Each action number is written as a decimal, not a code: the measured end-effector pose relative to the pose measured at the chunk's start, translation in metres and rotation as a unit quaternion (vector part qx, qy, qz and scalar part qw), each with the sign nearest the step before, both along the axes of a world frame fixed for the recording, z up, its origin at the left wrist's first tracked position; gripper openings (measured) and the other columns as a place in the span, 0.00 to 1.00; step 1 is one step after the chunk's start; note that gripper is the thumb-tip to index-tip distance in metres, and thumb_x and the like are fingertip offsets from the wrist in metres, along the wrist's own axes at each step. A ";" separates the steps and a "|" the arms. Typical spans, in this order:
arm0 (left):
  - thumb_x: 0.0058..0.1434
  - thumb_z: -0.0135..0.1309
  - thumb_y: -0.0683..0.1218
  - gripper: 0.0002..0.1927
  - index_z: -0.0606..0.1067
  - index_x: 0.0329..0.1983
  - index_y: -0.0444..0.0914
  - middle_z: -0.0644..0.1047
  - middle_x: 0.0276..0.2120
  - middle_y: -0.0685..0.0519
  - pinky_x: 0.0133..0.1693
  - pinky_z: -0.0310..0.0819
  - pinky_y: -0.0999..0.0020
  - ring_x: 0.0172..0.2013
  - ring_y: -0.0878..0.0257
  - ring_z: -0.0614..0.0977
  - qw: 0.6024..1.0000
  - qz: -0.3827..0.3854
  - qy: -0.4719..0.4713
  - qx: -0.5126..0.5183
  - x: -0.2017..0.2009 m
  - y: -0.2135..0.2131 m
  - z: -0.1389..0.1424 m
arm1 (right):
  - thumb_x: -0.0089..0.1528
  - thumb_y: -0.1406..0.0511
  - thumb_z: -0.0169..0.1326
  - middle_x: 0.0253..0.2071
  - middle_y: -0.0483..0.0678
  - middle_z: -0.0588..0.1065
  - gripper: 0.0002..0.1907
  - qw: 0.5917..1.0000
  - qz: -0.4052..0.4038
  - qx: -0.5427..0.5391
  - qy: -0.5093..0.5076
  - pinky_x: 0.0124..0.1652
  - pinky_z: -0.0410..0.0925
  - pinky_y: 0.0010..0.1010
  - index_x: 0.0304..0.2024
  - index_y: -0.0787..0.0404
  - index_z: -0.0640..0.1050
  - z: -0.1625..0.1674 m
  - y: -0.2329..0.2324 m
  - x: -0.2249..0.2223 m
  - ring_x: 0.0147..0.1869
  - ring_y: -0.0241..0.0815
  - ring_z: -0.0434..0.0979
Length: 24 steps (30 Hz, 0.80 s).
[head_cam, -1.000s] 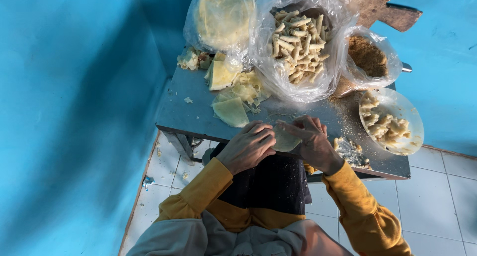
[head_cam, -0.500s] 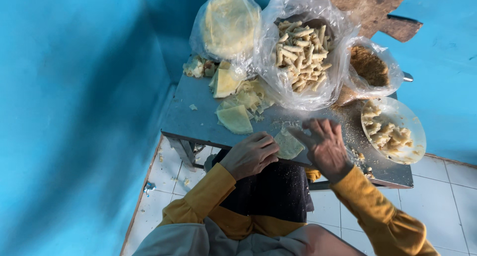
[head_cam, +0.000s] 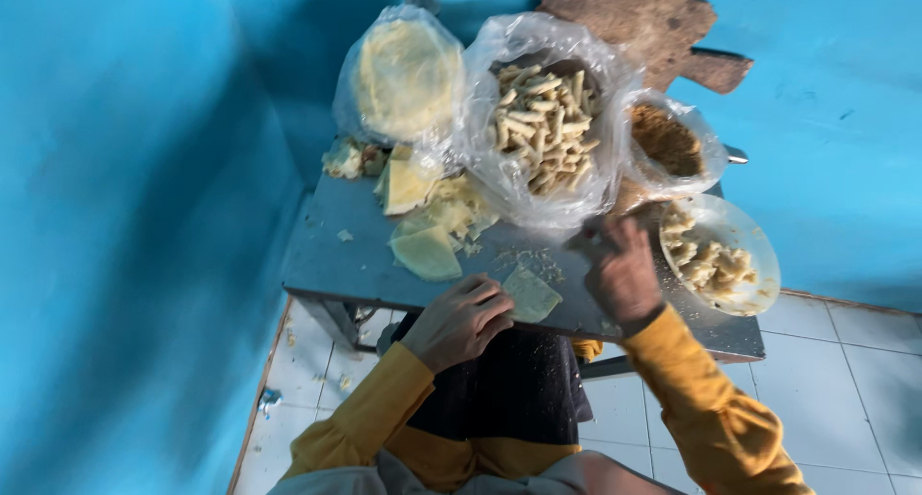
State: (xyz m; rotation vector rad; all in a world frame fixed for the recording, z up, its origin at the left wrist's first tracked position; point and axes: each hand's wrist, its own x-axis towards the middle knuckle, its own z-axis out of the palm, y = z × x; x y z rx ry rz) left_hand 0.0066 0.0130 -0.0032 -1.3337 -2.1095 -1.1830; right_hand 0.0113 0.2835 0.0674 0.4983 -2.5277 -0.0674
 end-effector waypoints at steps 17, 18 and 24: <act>0.61 0.62 0.45 0.10 0.75 0.42 0.37 0.76 0.40 0.51 0.57 0.72 0.56 0.47 0.50 0.77 0.999 -0.025 -0.030 -0.003 0.000 0.001 0.005 | 0.65 0.56 0.56 0.42 0.57 0.83 0.16 0.922 -0.265 0.161 -0.232 0.50 0.74 0.46 0.52 0.53 0.81 0.113 0.068 -0.126 0.48 0.57 0.83; 0.61 0.62 0.45 0.10 0.75 0.42 0.37 0.76 0.40 0.51 0.57 0.72 0.56 0.47 0.50 0.77 0.999 -0.025 -0.031 -0.002 0.000 0.001 0.004 | 0.65 0.56 0.56 0.41 0.59 0.82 0.17 0.924 -0.263 0.149 -0.235 0.49 0.75 0.47 0.51 0.57 0.80 0.112 0.066 -0.127 0.47 0.58 0.84; 0.61 0.62 0.44 0.09 0.76 0.40 0.37 0.77 0.41 0.52 0.51 0.75 0.58 0.48 0.51 0.78 0.998 -0.021 -0.055 0.016 -0.001 0.002 0.000 | 0.62 0.58 0.59 0.35 0.66 0.80 0.30 0.960 -0.234 0.058 -0.141 0.40 0.75 0.46 0.58 0.75 0.70 0.102 0.079 -0.112 0.39 0.61 0.83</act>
